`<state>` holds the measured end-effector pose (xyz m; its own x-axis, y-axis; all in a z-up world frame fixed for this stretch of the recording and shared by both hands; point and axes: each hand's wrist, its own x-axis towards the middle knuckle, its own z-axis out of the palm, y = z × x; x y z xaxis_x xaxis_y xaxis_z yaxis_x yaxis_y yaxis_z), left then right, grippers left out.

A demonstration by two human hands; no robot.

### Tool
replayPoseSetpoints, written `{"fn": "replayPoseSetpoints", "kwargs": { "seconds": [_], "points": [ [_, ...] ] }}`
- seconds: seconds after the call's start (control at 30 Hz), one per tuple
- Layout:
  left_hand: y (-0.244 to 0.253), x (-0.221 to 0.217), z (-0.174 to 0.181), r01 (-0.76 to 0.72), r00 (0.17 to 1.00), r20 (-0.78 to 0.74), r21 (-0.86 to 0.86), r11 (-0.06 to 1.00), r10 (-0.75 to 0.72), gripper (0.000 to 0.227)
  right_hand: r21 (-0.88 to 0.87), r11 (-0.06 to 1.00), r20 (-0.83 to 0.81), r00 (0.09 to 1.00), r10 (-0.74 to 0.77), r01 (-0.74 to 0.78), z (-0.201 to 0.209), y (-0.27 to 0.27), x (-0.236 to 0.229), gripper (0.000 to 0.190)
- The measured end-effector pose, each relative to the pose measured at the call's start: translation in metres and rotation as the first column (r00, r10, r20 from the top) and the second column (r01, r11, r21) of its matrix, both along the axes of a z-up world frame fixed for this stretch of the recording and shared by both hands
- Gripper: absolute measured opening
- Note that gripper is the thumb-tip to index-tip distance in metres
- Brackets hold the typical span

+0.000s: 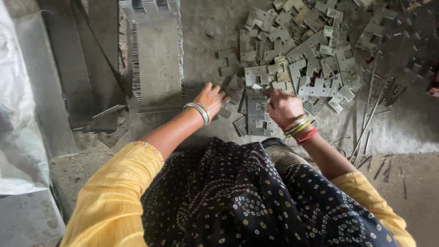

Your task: The person sits on the floor and sorts small metal parts from a large pile. They pick up individual pieces, inspect them, and place them into a white sack or onto a metal tray. The person uses a small tool to assist in handling the parts.

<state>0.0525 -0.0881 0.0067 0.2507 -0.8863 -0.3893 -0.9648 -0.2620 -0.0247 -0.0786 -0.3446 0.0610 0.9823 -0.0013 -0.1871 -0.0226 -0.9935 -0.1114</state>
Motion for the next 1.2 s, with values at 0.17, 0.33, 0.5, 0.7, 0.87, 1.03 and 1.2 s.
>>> {"fn": "replayPoseSetpoints", "kwargs": {
  "seconds": [0.17,0.33,0.5,0.7,0.87,1.03,1.2],
  "points": [
    [0.005,0.016,-0.005,0.224,0.973,0.086,-0.111,0.968,-0.216,0.058,0.104,0.956,-0.143,0.955,-0.258,0.274,0.007,-0.002,-0.025,0.025],
    [-0.005,0.034,0.002,0.368,0.928,0.027,0.093,0.925,-0.372,0.014,0.149,0.955,0.05,0.962,-0.268,0.258,0.0,-0.008,-0.043,0.028],
    [-0.009,0.041,-0.001,-0.255,0.859,-0.489,-0.145,0.956,0.155,0.026,0.646,0.651,0.007,0.849,-0.528,0.399,0.035,-0.029,-0.042,0.031],
    [-0.037,0.007,-0.051,-0.918,0.059,-0.985,0.01,0.397,0.16,0.07,0.769,0.508,-0.092,0.854,-0.512,0.388,0.072,-0.02,-0.031,0.03],
    [-0.039,-0.012,-0.073,-0.93,-0.333,-0.941,0.339,0.139,0.069,0.099,0.038,0.86,-0.182,0.85,-0.494,0.508,0.024,0.026,-0.012,0.052],
    [-0.033,-0.01,-0.059,-0.878,-0.465,-0.882,0.47,0.087,0.072,0.098,0.262,0.886,0.118,0.898,-0.424,0.384,-0.031,0.057,-0.025,0.055],
    [-0.024,-0.013,-0.051,-0.935,-0.323,-0.945,0.327,0.139,0.053,0.071,0.29,0.812,-0.105,0.86,-0.499,0.507,-0.038,0.046,-0.031,0.063]
  ]
}}
